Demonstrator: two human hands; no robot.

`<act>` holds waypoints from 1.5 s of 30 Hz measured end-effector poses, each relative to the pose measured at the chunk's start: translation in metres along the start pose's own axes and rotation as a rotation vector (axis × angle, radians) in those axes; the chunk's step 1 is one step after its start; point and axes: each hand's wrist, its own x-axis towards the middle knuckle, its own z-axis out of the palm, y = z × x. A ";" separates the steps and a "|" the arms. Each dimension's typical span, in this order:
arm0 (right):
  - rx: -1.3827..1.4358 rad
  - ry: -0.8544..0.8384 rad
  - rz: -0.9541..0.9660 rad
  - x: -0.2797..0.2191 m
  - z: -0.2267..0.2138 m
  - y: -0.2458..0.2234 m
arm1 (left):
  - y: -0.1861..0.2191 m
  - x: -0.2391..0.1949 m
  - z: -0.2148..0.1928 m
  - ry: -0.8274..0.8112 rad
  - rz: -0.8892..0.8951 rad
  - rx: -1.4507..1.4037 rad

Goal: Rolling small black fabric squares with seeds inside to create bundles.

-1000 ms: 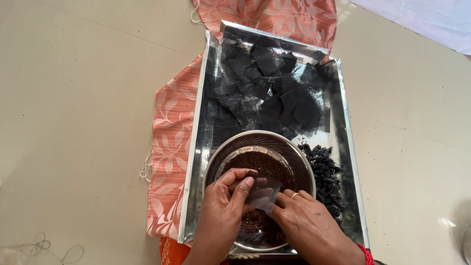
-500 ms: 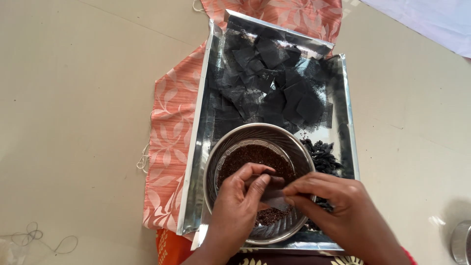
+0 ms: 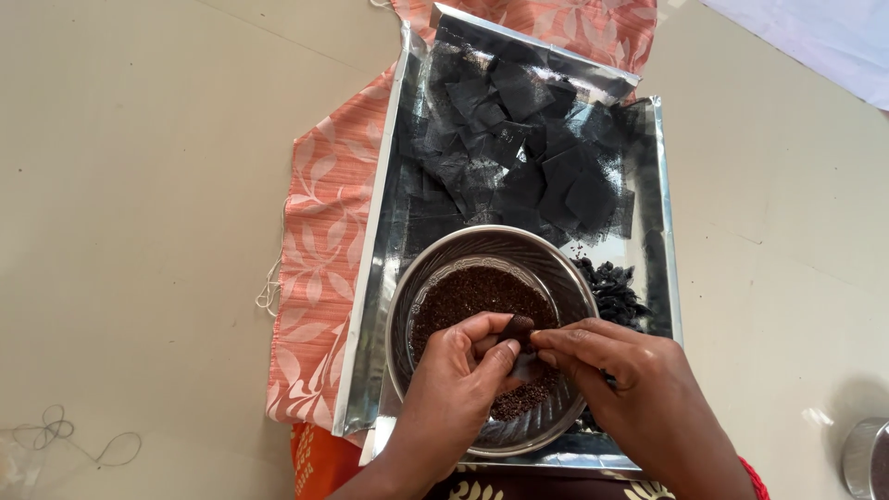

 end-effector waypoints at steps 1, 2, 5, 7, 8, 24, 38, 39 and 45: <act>-0.002 -0.002 0.000 -0.001 0.001 0.002 | 0.000 0.000 0.000 0.001 0.000 -0.003; -0.003 -0.004 -0.018 -0.002 0.002 0.004 | -0.001 0.000 0.000 0.017 -0.004 0.028; -0.010 0.006 -0.043 -0.004 0.003 0.002 | -0.005 0.001 -0.002 0.024 0.004 0.024; -0.017 0.018 -0.049 -0.003 0.003 -0.001 | -0.006 0.002 -0.003 0.014 0.018 -0.010; -0.031 0.030 -0.024 -0.003 0.003 -0.002 | -0.005 0.001 -0.003 0.015 0.008 -0.022; -0.035 0.076 -0.032 -0.011 0.001 0.010 | 0.006 -0.002 0.000 0.046 -0.035 0.057; 0.241 0.071 -0.178 -0.016 0.016 0.021 | 0.020 -0.011 0.008 0.205 -0.044 0.051; 0.336 0.078 -0.132 -0.014 0.019 0.019 | 0.018 -0.011 0.009 0.232 -0.044 0.097; 0.497 0.141 0.041 -0.011 0.022 0.032 | 0.009 -0.007 0.014 0.146 0.015 0.024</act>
